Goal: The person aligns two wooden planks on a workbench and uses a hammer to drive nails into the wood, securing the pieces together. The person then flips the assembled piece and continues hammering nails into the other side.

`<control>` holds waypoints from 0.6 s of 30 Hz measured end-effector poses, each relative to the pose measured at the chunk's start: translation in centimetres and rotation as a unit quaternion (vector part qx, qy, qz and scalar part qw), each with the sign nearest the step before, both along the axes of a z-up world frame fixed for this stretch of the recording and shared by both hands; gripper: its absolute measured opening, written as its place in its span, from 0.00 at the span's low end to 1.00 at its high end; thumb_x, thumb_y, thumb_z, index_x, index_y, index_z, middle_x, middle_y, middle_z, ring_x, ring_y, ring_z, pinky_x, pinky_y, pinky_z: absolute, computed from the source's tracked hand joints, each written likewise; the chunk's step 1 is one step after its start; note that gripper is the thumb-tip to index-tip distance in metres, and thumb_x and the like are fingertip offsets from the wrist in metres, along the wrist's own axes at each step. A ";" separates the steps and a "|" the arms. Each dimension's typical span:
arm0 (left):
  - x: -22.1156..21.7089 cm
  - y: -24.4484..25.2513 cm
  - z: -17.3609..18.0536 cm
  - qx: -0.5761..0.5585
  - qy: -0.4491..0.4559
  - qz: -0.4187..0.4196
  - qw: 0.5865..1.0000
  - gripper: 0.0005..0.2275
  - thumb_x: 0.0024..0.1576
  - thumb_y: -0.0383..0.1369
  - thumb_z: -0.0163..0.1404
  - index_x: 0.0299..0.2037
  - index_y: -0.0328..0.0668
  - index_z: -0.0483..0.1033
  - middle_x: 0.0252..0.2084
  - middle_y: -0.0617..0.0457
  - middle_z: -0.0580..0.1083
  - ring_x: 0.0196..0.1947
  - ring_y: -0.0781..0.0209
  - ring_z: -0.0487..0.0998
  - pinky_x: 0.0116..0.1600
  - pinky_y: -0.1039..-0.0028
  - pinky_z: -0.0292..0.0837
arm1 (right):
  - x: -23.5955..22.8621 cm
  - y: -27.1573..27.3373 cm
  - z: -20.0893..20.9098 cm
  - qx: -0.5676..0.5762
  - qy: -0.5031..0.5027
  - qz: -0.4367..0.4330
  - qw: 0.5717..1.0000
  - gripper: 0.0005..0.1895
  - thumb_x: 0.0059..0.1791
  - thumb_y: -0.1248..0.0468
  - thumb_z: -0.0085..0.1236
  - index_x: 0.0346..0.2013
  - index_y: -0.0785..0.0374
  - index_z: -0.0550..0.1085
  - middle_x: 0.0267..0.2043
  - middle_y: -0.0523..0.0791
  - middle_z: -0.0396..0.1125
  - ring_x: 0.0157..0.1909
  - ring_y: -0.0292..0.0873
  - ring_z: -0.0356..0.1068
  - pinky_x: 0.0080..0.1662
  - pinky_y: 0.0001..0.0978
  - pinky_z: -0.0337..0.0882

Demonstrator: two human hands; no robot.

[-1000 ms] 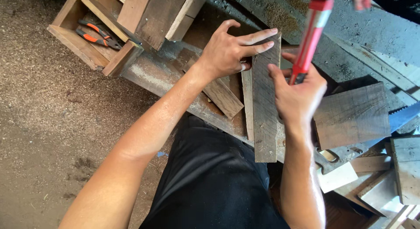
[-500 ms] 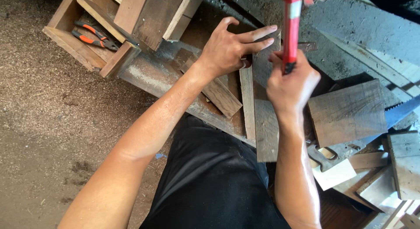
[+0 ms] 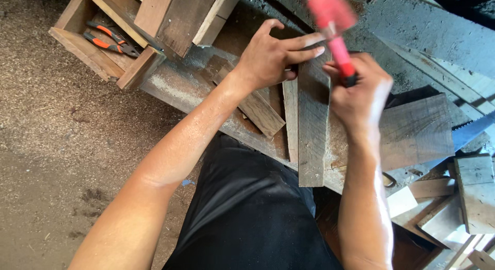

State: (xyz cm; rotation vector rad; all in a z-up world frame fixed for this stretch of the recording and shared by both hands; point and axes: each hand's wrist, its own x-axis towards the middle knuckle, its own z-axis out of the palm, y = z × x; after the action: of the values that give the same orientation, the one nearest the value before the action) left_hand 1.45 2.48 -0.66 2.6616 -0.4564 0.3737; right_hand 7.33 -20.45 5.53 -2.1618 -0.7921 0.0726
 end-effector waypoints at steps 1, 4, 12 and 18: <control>0.1 0.0 0.0 -0.003 -0.005 0.000 1.000 0.32 0.42 0.40 0.71 0.60 0.65 0.76 0.69 0.74 0.65 0.52 0.72 0.79 0.63 0.54 0.62 | -0.2 0.3 -0.3 0.007 -0.011 0.006 1.000 0.04 0.54 0.71 0.69 0.42 0.64 0.81 0.42 0.49 0.74 0.40 0.48 0.75 0.44 0.36 0.72; -0.1 0.1 0.3 -0.005 -0.034 -0.014 0.999 0.35 0.42 0.37 0.69 0.64 0.65 0.75 0.71 0.68 0.66 0.54 0.71 0.77 0.62 0.55 0.62 | -0.6 1.4 -0.8 0.025 -0.035 0.017 0.999 0.05 0.52 0.73 0.67 0.42 0.65 0.79 0.43 0.51 0.74 0.42 0.52 0.75 0.46 0.38 0.73; 0.2 0.4 1.3 -0.041 -0.061 0.003 0.997 0.36 0.43 0.35 0.69 0.66 0.65 0.72 0.67 0.69 0.70 0.59 0.64 0.76 0.64 0.58 0.64 | -1.0 1.8 -0.9 0.023 -0.067 0.010 0.997 0.08 0.49 0.78 0.58 0.40 0.66 0.78 0.46 0.50 0.73 0.47 0.53 0.76 0.51 0.39 0.75; 0.2 0.5 1.7 -0.076 -0.063 -0.003 0.995 0.37 0.40 0.33 0.69 0.65 0.62 0.73 0.63 0.68 0.72 0.52 0.62 0.76 0.65 0.58 0.67 | -1.3 2.0 -1.3 0.005 -0.099 -0.013 0.995 0.09 0.50 0.77 0.59 0.42 0.64 0.78 0.45 0.50 0.73 0.45 0.55 0.75 0.48 0.40 0.75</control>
State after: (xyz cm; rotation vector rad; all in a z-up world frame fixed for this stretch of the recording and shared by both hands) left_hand 1.61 2.98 1.08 2.4987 -0.4544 0.5556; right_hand 5.99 -18.42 4.20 -2.1924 -0.8737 -0.1609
